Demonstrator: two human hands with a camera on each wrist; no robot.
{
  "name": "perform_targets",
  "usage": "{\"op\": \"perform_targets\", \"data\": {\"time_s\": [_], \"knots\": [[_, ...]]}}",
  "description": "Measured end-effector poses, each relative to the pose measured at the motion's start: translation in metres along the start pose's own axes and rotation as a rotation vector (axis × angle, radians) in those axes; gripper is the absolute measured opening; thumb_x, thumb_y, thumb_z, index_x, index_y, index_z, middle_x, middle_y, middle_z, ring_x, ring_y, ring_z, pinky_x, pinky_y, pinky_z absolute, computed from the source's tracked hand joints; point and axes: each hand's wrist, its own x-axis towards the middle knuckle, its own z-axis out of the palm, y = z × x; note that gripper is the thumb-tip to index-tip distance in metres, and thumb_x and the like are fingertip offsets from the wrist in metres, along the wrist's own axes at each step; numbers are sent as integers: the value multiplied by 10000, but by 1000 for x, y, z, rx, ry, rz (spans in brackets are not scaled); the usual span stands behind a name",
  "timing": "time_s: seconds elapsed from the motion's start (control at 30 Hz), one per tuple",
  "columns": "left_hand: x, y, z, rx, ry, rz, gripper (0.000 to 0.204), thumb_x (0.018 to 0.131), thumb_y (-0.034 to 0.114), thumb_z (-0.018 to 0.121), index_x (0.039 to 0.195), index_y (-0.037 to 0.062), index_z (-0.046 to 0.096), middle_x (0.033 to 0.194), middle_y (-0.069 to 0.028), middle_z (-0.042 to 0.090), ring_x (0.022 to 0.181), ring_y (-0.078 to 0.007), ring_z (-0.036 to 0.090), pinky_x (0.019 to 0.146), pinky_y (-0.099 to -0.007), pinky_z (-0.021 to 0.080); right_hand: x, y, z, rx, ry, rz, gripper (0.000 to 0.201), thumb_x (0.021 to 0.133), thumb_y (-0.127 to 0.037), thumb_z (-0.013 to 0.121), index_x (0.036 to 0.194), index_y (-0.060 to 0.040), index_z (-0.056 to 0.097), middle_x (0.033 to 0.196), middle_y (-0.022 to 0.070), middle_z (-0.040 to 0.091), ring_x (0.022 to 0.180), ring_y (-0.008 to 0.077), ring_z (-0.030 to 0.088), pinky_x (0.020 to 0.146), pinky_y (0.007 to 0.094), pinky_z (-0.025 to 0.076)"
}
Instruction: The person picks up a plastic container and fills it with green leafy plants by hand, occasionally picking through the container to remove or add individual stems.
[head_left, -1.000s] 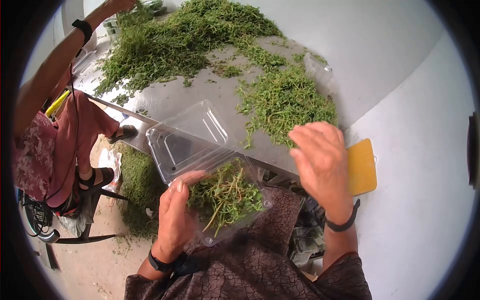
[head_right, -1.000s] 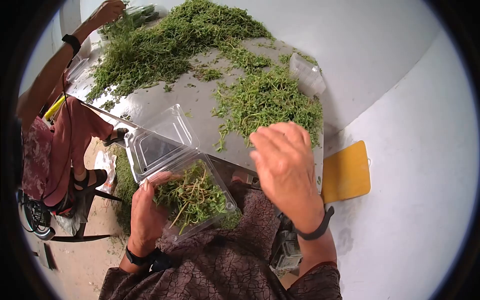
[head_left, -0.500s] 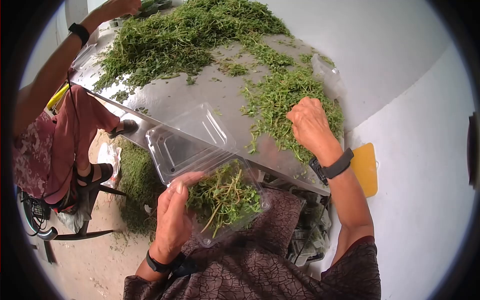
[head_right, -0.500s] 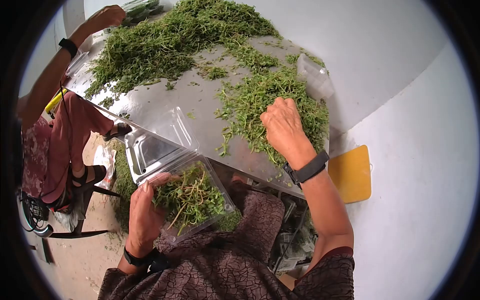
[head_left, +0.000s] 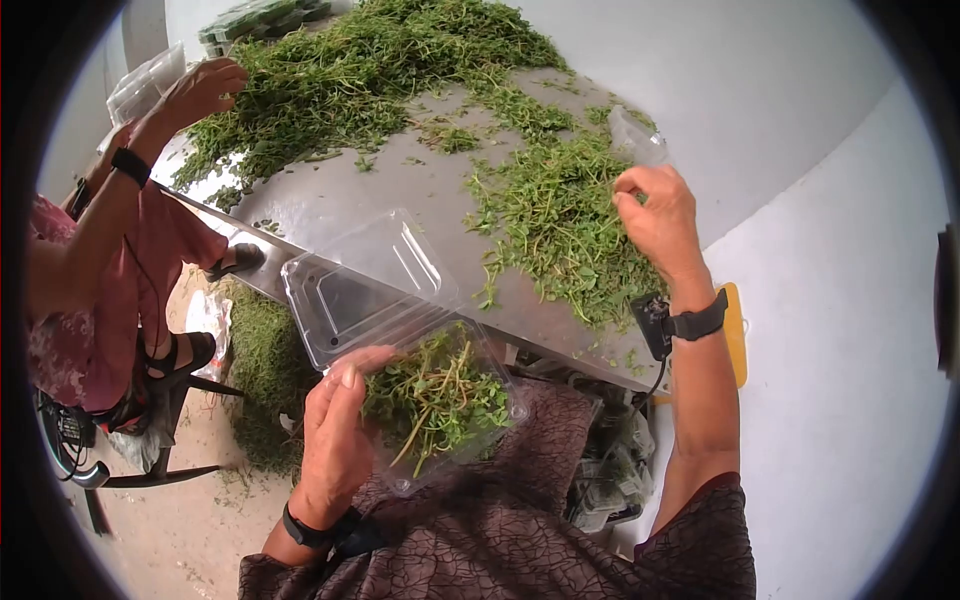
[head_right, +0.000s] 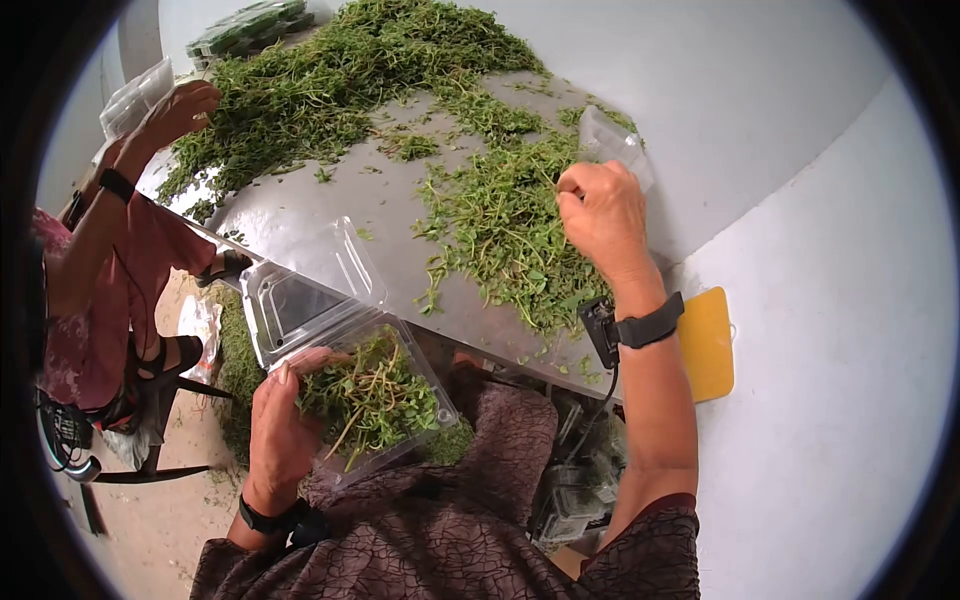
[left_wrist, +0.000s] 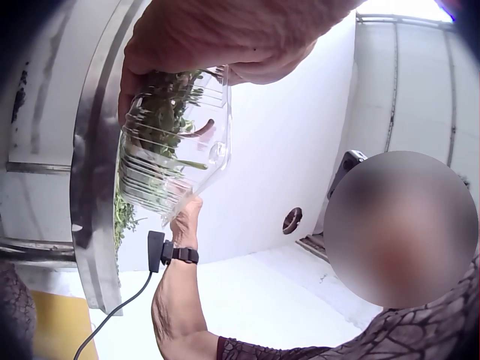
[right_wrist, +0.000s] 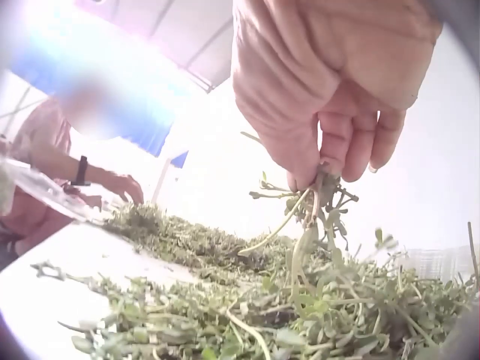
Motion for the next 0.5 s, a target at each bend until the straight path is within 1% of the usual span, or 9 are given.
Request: {"op": "perform_targets", "data": {"time_s": [0.07, 0.1, 0.13, 0.17, 0.2, 0.23, 0.37, 0.47, 0.5], "knots": [[1, -1, 1, -31, -1, -17, 398, 1003, 261, 408, 1188, -35, 598, 1196, -114, 586, 1139, -185, 507, 1004, -323, 371, 3, -5, -10, 40, 43, 235, 25, 721, -50, 639, 739, -42, 654, 702, 104, 642, 776, 295, 585, 718, 423, 475], [2, 0, 2, -11, -2, -18, 396, 1003, 261, 409, 1181, -35, 601, 1197, -112, 587, 1143, -186, 504, 1009, -326, 363, 1, -3, -11, 64, -19, 260, 71, 729, -76, 662, 785, -33, 667, 707, 103, 652, 812, 300, 598, 726, 427, 489], [2, 0, 3, 9, -2, -19, 394, 1003, 261, 409, 1175, -35, 604, 1198, -111, 588, 1148, -186, 500, 1014, -329, 355, -3, 5, -8, 60, -18, 262, 71, 729, -76, 662, 785, -33, 667, 707, 103, 652, 812, 300, 598, 726, 427, 489], [2, -2, 1, 8, -5, -19, 394, 1003, 261, 409, 1175, -35, 604, 1198, -111, 588, 1148, -186, 500, 1014, -329, 355, -8, 16, -1, 5, -90, 238, 99, 741, -97, 667, 817, -33, 668, 730, 128, 659, 770, 300, 617, 703, 408, 488], [4, -6, -2, 70, -6, 21, 392, 1001, 268, 408, 1186, -33, 579, 1182, -138, 598, 1102, -207, 542, 957, -350, 426, -8, 17, 1, -49, -162, 212, 128, 753, -117, 672, 849, -33, 668, 754, 153, 667, 727, 301, 636, 680, 389, 488], [4, -9, -4, 131, -4, 61, 393, 999, 274, 408, 1197, -32, 554, 1165, -164, 608, 1057, -227, 583, 899, -371, 496, -11, 17, -1, -108, -243, 257, 224, 757, -142, 682, 952, -31, 685, 757, 175, 668, 710, 318, 645, 682, 396, 496], [4, -8, -4, 121, 1, 56, 392, 1000, 271, 399, 1198, -31, 552, 1158, -164, 612, 1058, -228, 583, 906, -368, 491, -18, 14, -2, -133, -311, 299, 326, 760, -176, 707, 1057, -44, 681, 768, 184, 666, 748, 328, 653, 703, 410, 505], [4, -6, -1, 157, -5, 78, 394, 1002, 264, 386, 1196, -35, 554, 1151, -165, 615, 1062, -229, 582, 921, -365, 481, -20, 13, 0, -225, -297, 218, 395, 758, -202, 727, 1120, -57, 667, 774, 180, 668, 767, 341, 655, 705, 436, 504], [3, -2, 2, 105, -19, 42, 395, 1003, 261, 397, 1187, -38, 577, 1175, -140, 602, 1108, -211, 540, 973, -349, 410, -19, 11, 0, -283, -361, 220, 366, 757, -211, 731, 1084, -57, 674, 777, 183, 666, 771, 354, 649, 702, 443, 501]]}}
